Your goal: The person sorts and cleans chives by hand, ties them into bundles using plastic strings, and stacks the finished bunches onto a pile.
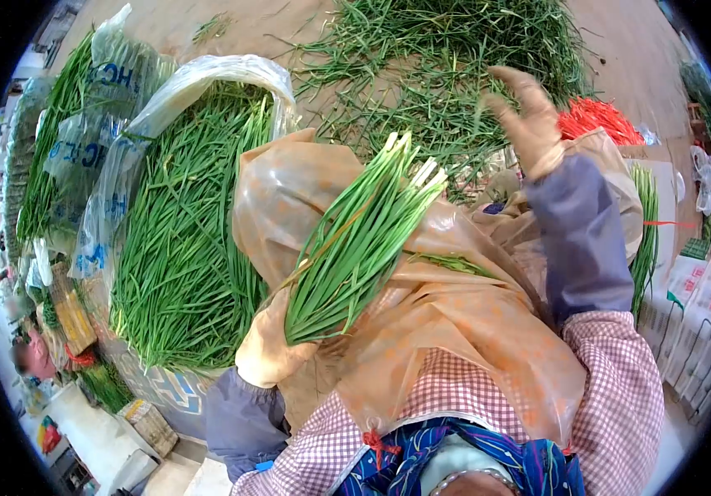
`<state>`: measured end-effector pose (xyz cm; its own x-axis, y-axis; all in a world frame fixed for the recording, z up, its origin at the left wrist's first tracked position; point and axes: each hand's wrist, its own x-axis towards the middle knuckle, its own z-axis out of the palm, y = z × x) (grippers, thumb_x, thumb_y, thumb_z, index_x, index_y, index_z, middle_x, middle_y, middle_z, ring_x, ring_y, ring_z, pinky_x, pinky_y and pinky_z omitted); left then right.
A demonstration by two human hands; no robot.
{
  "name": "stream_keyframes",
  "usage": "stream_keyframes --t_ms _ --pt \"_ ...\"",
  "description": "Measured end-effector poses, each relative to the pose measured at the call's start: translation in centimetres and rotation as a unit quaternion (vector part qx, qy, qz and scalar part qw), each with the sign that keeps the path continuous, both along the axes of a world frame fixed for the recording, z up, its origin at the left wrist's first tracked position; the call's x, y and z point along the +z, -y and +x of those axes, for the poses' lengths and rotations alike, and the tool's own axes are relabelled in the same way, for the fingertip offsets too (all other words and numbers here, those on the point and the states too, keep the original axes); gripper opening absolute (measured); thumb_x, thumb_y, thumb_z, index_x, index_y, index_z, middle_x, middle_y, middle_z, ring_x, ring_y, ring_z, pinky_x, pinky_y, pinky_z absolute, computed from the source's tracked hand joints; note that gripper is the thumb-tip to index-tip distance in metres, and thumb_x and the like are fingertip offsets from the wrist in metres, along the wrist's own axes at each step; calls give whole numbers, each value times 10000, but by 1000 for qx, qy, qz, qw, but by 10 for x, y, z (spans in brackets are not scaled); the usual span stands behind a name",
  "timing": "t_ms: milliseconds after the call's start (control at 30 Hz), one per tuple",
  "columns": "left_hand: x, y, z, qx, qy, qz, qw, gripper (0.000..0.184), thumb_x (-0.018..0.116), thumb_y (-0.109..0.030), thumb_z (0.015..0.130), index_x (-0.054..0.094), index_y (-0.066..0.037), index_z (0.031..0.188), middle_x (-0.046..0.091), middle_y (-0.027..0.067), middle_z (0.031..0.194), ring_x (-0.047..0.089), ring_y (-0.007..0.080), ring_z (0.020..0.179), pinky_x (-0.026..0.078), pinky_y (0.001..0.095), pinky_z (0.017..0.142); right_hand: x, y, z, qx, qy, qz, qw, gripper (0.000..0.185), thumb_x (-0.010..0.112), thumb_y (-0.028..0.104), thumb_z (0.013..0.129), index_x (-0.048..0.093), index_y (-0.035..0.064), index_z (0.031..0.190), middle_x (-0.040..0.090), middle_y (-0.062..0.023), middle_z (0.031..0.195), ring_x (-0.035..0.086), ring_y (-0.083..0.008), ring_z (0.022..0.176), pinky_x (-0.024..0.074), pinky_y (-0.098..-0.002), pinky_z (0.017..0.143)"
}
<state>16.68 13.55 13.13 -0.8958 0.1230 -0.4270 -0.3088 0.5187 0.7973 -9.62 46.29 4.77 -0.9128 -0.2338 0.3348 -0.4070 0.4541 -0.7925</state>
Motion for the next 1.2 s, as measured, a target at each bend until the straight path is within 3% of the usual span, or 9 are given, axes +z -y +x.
stream_keyframes --t_ms 133,333,467,600,733,900,1000,1133,1200 --pt "3 -4 -1 1 1 -26 1000 730 723 -105 726 399 32 1366 566 219 1253 568 326 1154 445 367 965 57 84 62 328 -156 104 926 320 699 258 825 630 92 1090 613 -97 1125 553 -290 1106 432 -437 929" --pt "5 -12 8 3 -53 -50 997 749 675 -62 736 361 7 1413 558 218 1278 574 351 1145 465 357 953 29 114 81 394 -51 -90 913 149 666 176 868 610 47 917 609 -98 960 590 -299 954 474 -410 811" --pt "9 -11 5 -15 -54 -57 997 767 666 -40 726 344 14 1420 529 219 1318 565 356 1155 463 352 956 32 105 76 274 154 -145 938 109 643 131 883 622 33 926 615 -118 891 601 -296 821 494 -358 737" --pt "10 -11 3 -33 -41 -62 997 785 666 -34 708 334 22 1417 514 228 1331 563 367 1152 472 362 945 50 123 82 413 -86 92 902 299 691 294 842 611 63 1015 568 -121 1104 546 -305 1067 401 -440 947" --pt "4 -7 15 -43 -32 -115 992 801 688 -55 714 320 23 1422 555 232 1278 593 375 1105 496 379 912 34 137 81 486 -20 -50 872 216 691 226 829 615 46 919 590 -134 999 579 -324 950 448 -421 866" --pt "16 -13 10 8 13 -82 997 883 708 -76 737 222 -4 1471 596 229 1219 620 357 1069 512 371 885 57 127 86 315 252 -195 894 172 634 176 921 622 7 948 659 -63 810 636 -154 762 517 -286 699" --pt "17 -11 8 16 28 -39 999 912 698 -46 753 174 -40 1500 597 197 1241 602 291 1132 475 334 944 62 119 62 168 376 -324 852 212 547 292 973 604 114 873 506 31 551 442 -92 424 367 -241 409" --pt "-1 -1 14 57 39 137 988 929 696 15 745 175 -61 1510 507 150 1374 495 226 1260 379 316 1049 65 67 2 242 420 -473 736 263 581 337 942 559 110 811 388 51 543 307 -42 421 215 -227 397" --pt "-7 3 18 62 43 190 979 942 699 35 731 178 -57 1509 429 141 1444 429 218 1314 340 323 1081 50 31 -35 189 322 -469 800 263 494 353 992 634 134 949 287 86 511 203 -42 389 194 -244 369"
